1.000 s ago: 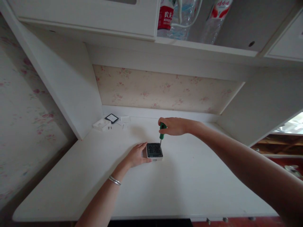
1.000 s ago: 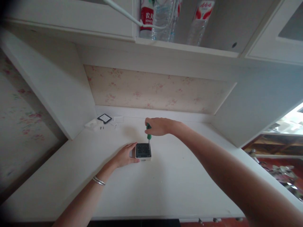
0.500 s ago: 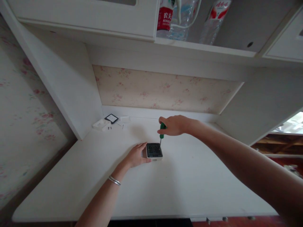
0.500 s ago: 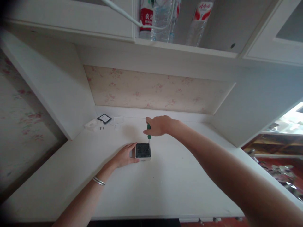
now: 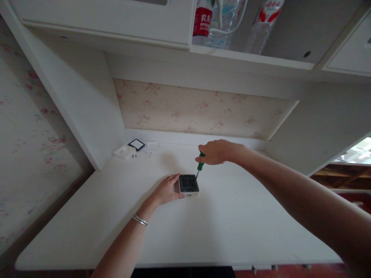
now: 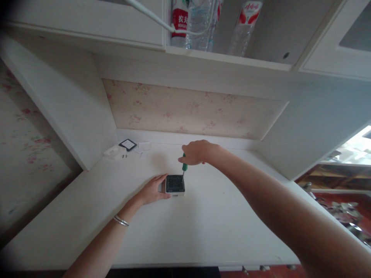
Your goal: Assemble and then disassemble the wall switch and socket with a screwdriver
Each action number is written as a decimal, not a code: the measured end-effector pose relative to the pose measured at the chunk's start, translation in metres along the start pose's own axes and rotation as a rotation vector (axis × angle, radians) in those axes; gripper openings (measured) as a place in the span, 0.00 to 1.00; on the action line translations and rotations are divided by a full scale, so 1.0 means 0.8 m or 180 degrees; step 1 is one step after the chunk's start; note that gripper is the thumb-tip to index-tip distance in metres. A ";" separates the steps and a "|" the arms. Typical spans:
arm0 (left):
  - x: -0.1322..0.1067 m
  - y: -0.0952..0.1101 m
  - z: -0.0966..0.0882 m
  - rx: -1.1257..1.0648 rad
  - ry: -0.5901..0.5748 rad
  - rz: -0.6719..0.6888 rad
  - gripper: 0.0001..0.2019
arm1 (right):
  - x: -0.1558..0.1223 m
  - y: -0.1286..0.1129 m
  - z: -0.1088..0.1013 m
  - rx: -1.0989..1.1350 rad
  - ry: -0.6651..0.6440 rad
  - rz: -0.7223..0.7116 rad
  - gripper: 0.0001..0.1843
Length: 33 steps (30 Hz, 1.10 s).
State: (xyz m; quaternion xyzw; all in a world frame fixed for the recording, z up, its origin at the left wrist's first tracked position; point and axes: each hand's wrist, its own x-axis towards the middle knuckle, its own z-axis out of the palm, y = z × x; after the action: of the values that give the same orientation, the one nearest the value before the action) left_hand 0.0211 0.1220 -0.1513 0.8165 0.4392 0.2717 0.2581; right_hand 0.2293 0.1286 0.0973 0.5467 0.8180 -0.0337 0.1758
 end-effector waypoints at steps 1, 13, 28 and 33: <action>0.000 0.000 0.000 -0.0015 -0.0003 -0.0008 0.46 | -0.001 -0.001 -0.002 0.0176 -0.0181 -0.0051 0.27; 0.001 0.001 0.001 -0.0004 -0.0003 -0.0022 0.46 | 0.008 -0.003 -0.001 0.0079 0.0150 -0.0723 0.25; 0.000 0.001 0.000 0.0069 -0.0046 -0.0035 0.47 | 0.011 0.006 0.002 -0.0259 0.0279 -0.0162 0.27; 0.001 -0.002 0.001 0.0097 -0.0056 -0.0060 0.48 | 0.013 0.009 0.003 0.0068 0.0057 -0.0432 0.26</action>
State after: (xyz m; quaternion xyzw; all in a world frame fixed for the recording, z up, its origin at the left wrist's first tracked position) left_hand 0.0213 0.1229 -0.1528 0.8185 0.4487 0.2553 0.2520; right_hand 0.2331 0.1399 0.0928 0.4921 0.8543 -0.0494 0.1600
